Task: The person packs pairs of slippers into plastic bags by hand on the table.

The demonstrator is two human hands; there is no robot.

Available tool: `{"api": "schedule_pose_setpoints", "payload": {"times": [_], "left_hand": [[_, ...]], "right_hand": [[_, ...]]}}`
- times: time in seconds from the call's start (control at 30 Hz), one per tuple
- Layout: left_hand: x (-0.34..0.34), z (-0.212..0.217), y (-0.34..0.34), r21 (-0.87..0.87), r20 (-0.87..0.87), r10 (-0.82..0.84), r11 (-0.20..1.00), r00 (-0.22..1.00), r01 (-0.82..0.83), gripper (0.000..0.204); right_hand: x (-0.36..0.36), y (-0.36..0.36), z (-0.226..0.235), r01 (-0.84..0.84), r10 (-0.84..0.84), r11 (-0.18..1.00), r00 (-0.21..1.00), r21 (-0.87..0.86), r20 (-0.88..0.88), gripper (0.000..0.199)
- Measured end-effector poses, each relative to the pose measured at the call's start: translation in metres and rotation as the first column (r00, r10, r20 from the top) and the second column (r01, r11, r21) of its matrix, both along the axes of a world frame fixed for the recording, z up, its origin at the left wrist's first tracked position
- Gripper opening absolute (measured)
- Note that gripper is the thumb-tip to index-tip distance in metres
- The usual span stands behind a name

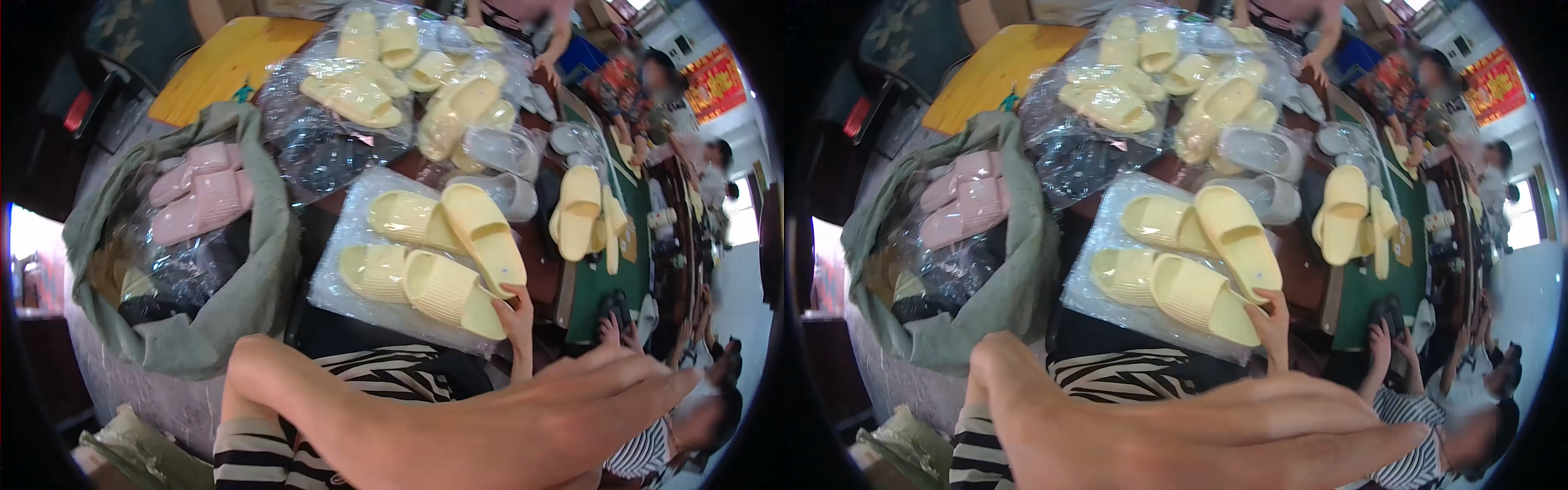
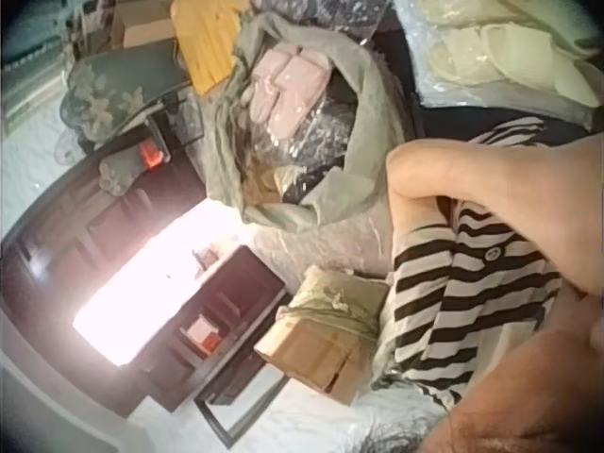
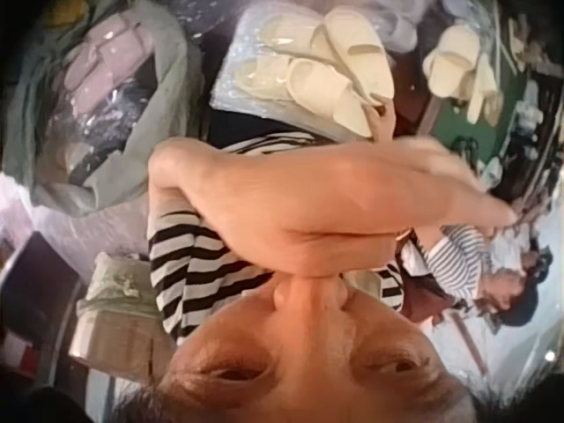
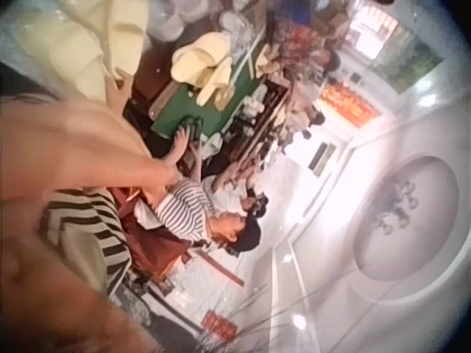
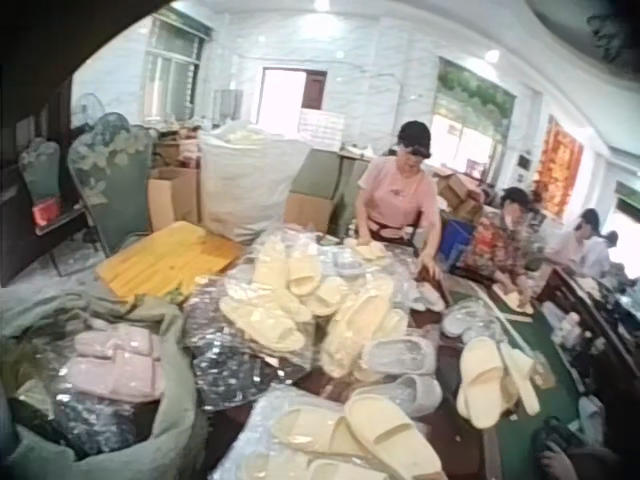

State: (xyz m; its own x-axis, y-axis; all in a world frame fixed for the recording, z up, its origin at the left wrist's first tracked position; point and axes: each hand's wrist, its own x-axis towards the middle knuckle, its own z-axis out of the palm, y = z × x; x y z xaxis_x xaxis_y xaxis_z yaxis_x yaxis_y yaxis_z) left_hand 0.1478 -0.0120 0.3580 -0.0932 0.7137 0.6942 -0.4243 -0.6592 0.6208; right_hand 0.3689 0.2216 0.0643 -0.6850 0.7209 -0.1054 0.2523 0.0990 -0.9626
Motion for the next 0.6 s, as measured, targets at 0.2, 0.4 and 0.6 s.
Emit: {"api": "schedule_pose_setpoints", "payload": {"times": [0.2, 0.4, 0.6], "left_hand": [[-0.009, 0.003, -0.018, 0.055, -0.004, 0.000, 0.998, 1.000, 0.000, 0.059], [-0.036, -0.026, -0.011, -0.325, -0.299, -0.065, 0.945, 0.952, -0.037, 0.054], [-0.083, -0.158, -0.030, -0.767, -0.392, 0.301, 0.414, 0.869, -0.490, 0.046]], "right_hand": [[-0.006, -0.004, 0.006, -0.031, 0.032, 0.999, 0.999, -0.027, 0.034, 0.035], [0.001, -0.004, 0.002, 0.106, -0.105, 0.979, 0.994, -0.175, 0.015, 0.031], [0.008, 0.002, 0.005, -0.032, 0.029, 0.981, 0.999, 0.194, 0.019, 0.019]]}}
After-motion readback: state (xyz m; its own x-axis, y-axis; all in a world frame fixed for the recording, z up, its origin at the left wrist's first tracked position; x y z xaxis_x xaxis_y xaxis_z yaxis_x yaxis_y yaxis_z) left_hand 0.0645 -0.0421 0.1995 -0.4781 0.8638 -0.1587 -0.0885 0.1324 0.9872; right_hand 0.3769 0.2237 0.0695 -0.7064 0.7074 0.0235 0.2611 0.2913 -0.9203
